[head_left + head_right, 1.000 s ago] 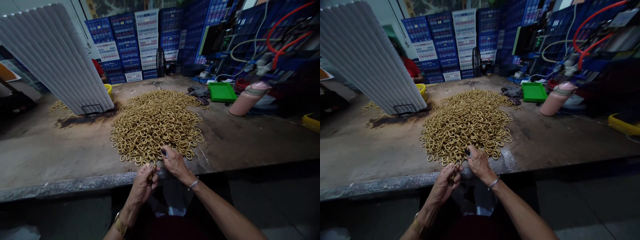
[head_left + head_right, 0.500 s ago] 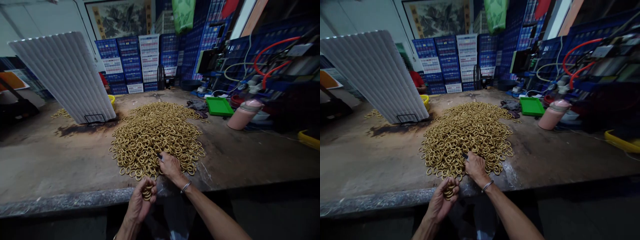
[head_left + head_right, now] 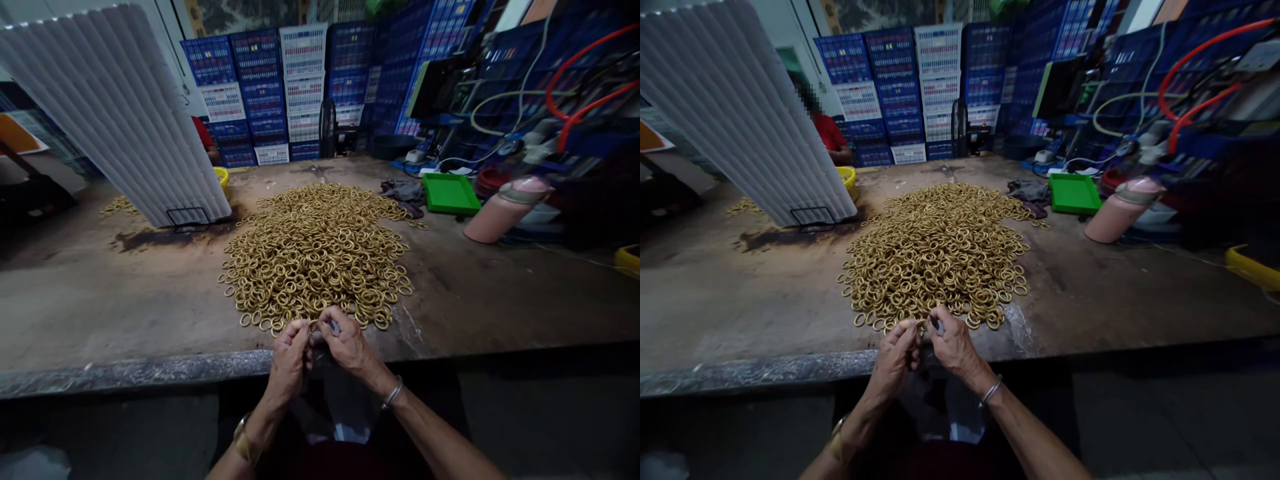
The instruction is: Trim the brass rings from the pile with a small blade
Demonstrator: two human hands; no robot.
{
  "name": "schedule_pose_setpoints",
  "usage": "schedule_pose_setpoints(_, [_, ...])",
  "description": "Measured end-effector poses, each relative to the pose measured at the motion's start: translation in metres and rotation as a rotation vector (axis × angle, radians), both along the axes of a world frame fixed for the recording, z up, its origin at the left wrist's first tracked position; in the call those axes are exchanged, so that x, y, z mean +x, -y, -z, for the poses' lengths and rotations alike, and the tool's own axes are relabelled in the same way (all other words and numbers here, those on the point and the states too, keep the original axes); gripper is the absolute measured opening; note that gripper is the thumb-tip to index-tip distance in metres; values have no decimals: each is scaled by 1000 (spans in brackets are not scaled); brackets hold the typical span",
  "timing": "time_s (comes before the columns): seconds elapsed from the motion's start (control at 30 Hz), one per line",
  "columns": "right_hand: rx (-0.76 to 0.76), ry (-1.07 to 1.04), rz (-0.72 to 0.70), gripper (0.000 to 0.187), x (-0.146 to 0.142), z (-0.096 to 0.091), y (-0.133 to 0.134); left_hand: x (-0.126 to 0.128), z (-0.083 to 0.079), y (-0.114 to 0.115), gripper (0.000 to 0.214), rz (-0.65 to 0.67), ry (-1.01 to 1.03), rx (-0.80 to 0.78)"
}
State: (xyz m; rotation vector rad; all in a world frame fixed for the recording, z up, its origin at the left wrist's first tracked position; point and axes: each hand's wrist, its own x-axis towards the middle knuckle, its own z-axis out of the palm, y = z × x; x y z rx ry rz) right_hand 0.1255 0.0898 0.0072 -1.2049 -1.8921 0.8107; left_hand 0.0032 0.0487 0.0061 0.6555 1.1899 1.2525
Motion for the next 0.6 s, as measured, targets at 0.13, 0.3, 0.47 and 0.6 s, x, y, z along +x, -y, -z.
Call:
schedule_pose_setpoints(0.13, [-97,-85,-19,12,0,-3,2,-2,-1,2,27,15,-132,56])
schedule_pose_setpoints(0.3, [-182,-109,-14,20,0,2,0,-2,-4,4,24,19,-290,128])
schedule_pose_setpoints(0.47, [-196,-131,-2,17,1,12,-2,-1,-5,5,33,185,-145,-14])
schedule_pose_setpoints(0.6, [-227,-153,-3,18,2,11,-1,-1,-2,6,34,212,-60,-41])
